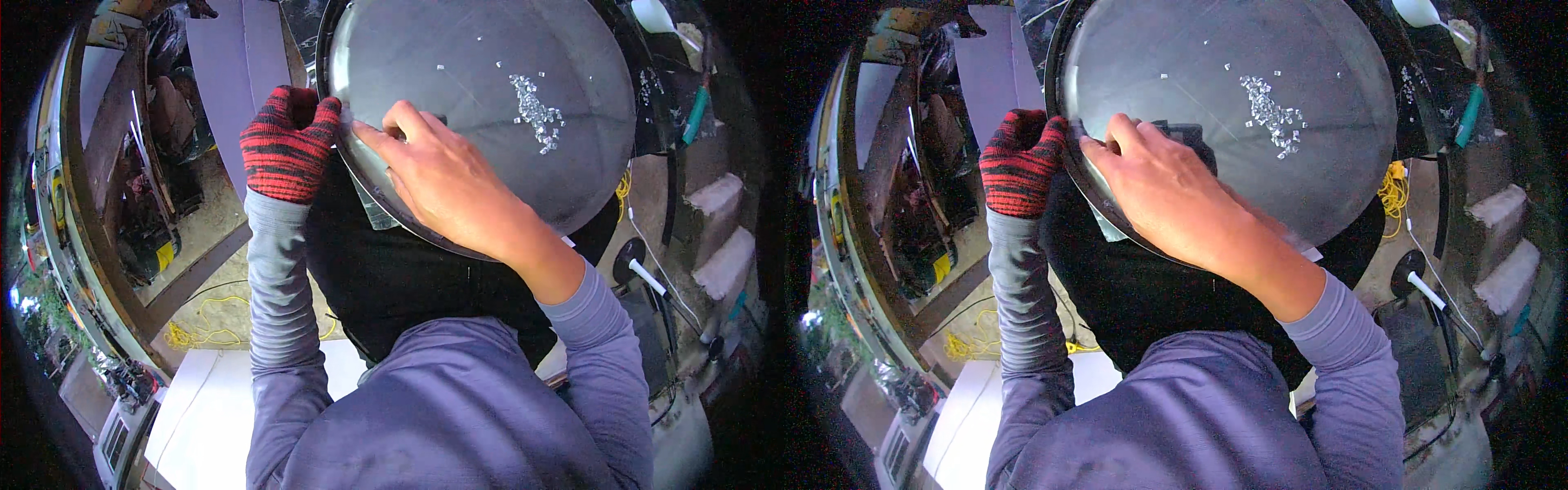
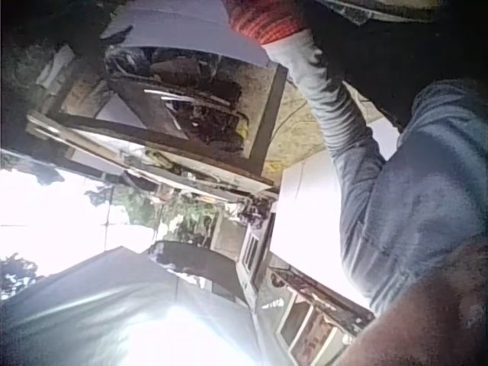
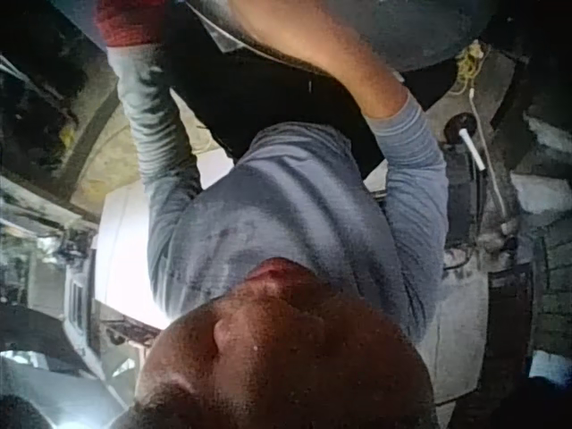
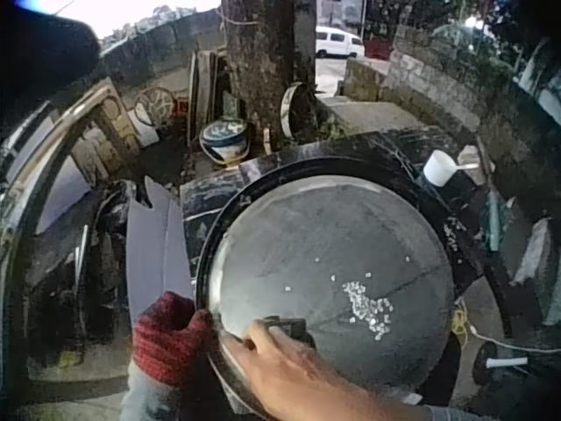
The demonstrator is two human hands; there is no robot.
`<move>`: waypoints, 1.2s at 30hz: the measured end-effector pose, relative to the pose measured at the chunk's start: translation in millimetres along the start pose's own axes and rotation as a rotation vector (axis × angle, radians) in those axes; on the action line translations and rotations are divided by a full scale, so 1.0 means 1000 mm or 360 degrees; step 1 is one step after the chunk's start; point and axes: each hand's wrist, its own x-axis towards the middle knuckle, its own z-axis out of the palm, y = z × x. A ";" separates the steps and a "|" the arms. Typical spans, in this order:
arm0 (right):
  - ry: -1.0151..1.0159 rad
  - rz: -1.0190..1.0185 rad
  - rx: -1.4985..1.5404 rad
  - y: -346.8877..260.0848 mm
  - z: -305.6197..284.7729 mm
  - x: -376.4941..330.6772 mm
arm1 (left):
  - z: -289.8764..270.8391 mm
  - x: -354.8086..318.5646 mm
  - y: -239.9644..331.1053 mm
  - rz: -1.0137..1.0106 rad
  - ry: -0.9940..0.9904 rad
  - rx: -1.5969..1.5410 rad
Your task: The recorder trims excess vinyl film from a circular glass sign and uses a squeegee to smooth it down.
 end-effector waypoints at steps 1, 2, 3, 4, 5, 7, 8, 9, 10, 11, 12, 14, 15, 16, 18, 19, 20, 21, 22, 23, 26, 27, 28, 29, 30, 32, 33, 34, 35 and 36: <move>0.0006 0.0003 0.0010 0.001 0.000 0.000 | 0.000 0.000 0.002 0.0006 0.0011 -0.0009; -0.0004 -0.0009 -0.0006 0.002 0.000 0.000 | 0.000 -0.001 0.005 0.0006 0.0007 0.0000; -0.0014 -0.0024 -0.0023 0.002 -0.001 0.000 | -0.001 -0.002 0.011 0.0027 0.0019 0.0032; -0.0011 -0.0024 -0.0017 0.002 -0.001 0.000 | -0.002 -0.002 0.014 0.0047 0.0032 0.0064; -0.0008 -0.0036 -0.0008 0.002 -0.002 0.000 | -0.002 -0.002 0.015 0.0046 0.0031 0.0070; -0.0004 -0.0049 -0.0001 0.004 -0.002 0.000 | -0.002 -0.002 0.016 0.0063 0.0031 0.0090; 0.0001 -0.0059 -0.0019 0.004 -0.001 0.000 | -0.001 -0.001 0.018 0.0062 0.0032 0.0091; 0.0006 -0.0071 -0.0036 0.004 -0.001 0.000 | -0.002 -0.001 0.019 0.0064 0.0013 0.0113; 0.0004 -0.0074 -0.0035 0.004 -0.001 0.000 | -0.002 0.000 0.020 0.0064 -0.0004 0.0134; 0.0002 -0.0065 -0.0036 0.003 -0.002 0.000 | -0.001 0.001 0.019 0.0059 0.0000 0.0133; -0.0003 -0.0059 -0.0036 0.003 -0.002 0.000 | -0.001 0.002 0.016 -0.0023 -0.0071 -0.0051; -0.0031 -0.0032 -0.0003 0.003 -0.002 -0.001 | 0.001 0.002 0.011 -0.0116 -0.0128 -0.0243; -0.0052 -0.0001 0.0029 0.003 -0.003 -0.001 | 0.005 0.000 0.009 -0.0063 -0.0112 -0.0353; -0.0071 -0.0025 0.0025 0.002 -0.001 0.000 | 0.007 -0.001 0.003 -0.0013 -0.0086 -0.0462; -0.0059 0.0052 0.0034 0.002 0.001 0.000 | 0.016 0.001 -0.022 0.0150 -0.0064 -0.0486; -0.0055 0.0028 0.0055 0.001 0.001 0.001 | 0.018 0.001 -0.027 0.0279 0.0043 -0.0450; -0.0090 0.0001 0.0044 -0.001 0.000 0.001 | 0.022 0.002 -0.029 0.0404 0.0152 -0.0411; -0.0090 -0.0005 0.0034 -0.003 -0.001 0.001 | 0.029 0.006 -0.031 0.0505 0.0260 -0.0590; -0.0090 -0.0014 0.0026 -0.005 -0.002 0.001 | 0.031 0.009 -0.034 0.0633 0.0281 -0.0610; -0.0095 -0.0049 0.0022 -0.004 -0.002 0.002 | 0.033 0.010 -0.038 0.0603 0.0272 -0.0619; -0.0167 0.0025 -0.0005 -0.009 -0.002 0.003 | 0.038 0.004 -0.040 0.0549 0.0256 -0.0665; -0.0183 0.0030 -0.0016 -0.010 -0.002 0.004 | 0.039 0.002 -0.039 0.0542 0.0225 -0.0680; -0.0205 0.0021 -0.0033 -0.011 -0.002 0.004 | 0.041 0.001 -0.042 0.0530 0.0246 -0.0698; -0.0207 0.0046 -0.0016 -0.012 -0.003 0.004 | 0.046 0.002 -0.046 0.0442 0.0062 -0.0942; -0.0208 0.0073 0.0002 -0.013 -0.002 0.004 | 0.049 0.003 -0.049 0.0354 -0.0126 -0.1182; -0.0241 0.0080 0.0001 -0.015 -0.002 0.006 | 0.056 0.004 -0.054 0.0422 -0.0132 -0.1302; -0.0251 0.0102 0.0009 -0.015 -0.002 0.006 | 0.059 0.004 -0.055 0.0397 -0.0111 -0.1334; -0.0259 0.0101 -0.0004 -0.014 -0.001 0.006 | 0.062 0.005 -0.055 0.0373 -0.0091 -0.1364; -0.0260 0.0100 -0.0004 -0.014 -0.001 0.006 | 0.064 0.006 -0.058 0.0462 -0.0040 -0.1279; -0.0260 0.0101 -0.0003 -0.013 0.000 0.006 | 0.062 0.006 -0.057 0.0462 -0.0036 -0.1289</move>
